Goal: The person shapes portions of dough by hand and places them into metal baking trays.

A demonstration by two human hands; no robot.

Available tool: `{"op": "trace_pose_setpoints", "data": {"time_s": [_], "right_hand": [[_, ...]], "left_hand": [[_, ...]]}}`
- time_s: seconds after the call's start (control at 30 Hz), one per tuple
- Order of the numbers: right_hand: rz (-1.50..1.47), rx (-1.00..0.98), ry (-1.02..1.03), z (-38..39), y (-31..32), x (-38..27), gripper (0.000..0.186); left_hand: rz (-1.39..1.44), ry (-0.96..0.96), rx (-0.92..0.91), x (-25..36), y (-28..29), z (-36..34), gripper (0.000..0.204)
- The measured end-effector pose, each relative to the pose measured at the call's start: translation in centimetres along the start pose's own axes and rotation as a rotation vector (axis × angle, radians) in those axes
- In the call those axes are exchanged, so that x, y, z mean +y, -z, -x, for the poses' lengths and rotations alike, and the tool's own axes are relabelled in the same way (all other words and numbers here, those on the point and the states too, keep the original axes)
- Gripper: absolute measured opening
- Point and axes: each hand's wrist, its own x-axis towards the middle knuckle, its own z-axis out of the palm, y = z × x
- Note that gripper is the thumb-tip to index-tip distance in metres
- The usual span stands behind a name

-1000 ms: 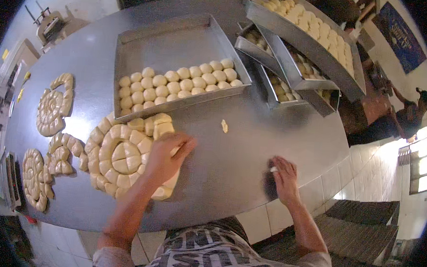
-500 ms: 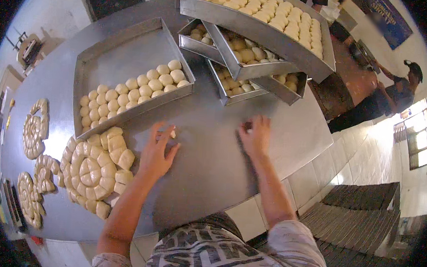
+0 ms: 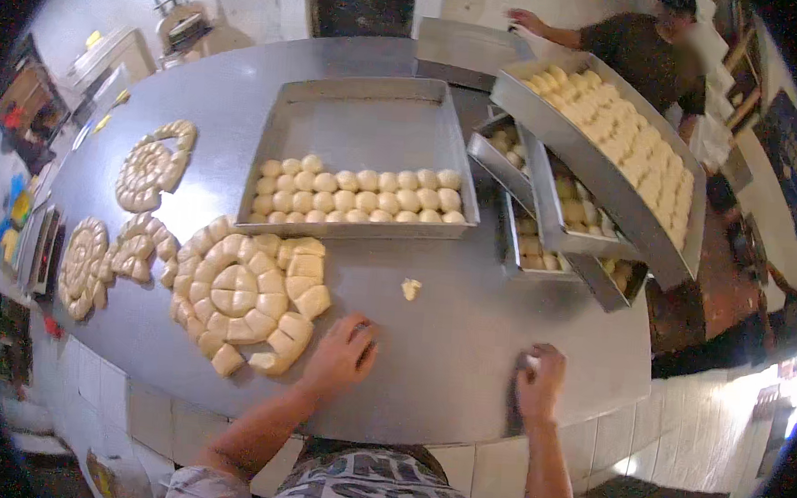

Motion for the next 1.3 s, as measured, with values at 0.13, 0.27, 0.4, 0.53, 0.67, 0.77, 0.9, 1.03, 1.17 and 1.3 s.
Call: {"op": "trace_pose_setpoints", "data": {"time_s": [0.13,0.27,0.4,0.53,0.67,0.77,0.9,1.03,1.17,1.3], "right_hand": [[-0.756,-0.273,-0.606,-7.1,2.7,-2.1,0.035],[-1.635,0.323,-0.012,-19.5,1.9,-19.0,0.03],[-0.794,0.31,0.079,-33.4,-14.9,-20.8,0.028],[-0.553,-0.117,0.34,-25.2,-20.2,-29.0,0.035],[-0.63,-0.625,0.361,-16.5,-8.4,-24.8,0.028],[-0.682,-0.969,0.618,-12.1,2.1,-17.7,0.021],[-1.238,-0.037,0.33,-10.8,17.6,-3.2,0.036],[-0.93,0.929,-0.065,-17.2,24.3,11.5,0.027],[-0.122,0.409,-0.467,-23.7,21.1,37.6,0.031],[0.152,0.063,-0.615,-29.6,12.9,40.6,0.031]], "left_hand": [[0.026,0.031,-0.027,0.2,0.3,0.5,0.031],[0.05,0.054,-0.056,-0.5,1.8,1.2,0.031],[0.119,-0.095,0.047,1.4,-0.1,-1.4,0.028],[0.051,0.043,-0.022,-1.0,1.7,1.0,0.03],[0.125,0.027,0.027,0.4,1.0,-0.1,0.026],[0.163,0.137,0.032,0.2,0.2,0.1,0.023],[0.471,0.298,0.05,4.7,-1.4,-6.0,0.022],[0.756,0.383,0.282,10.5,-4.9,-19.3,0.036],[0.721,0.476,0.484,10.2,-11.1,-29.8,0.051],[1.003,0.635,0.304,9.7,-11.3,-33.2,0.064]]}}
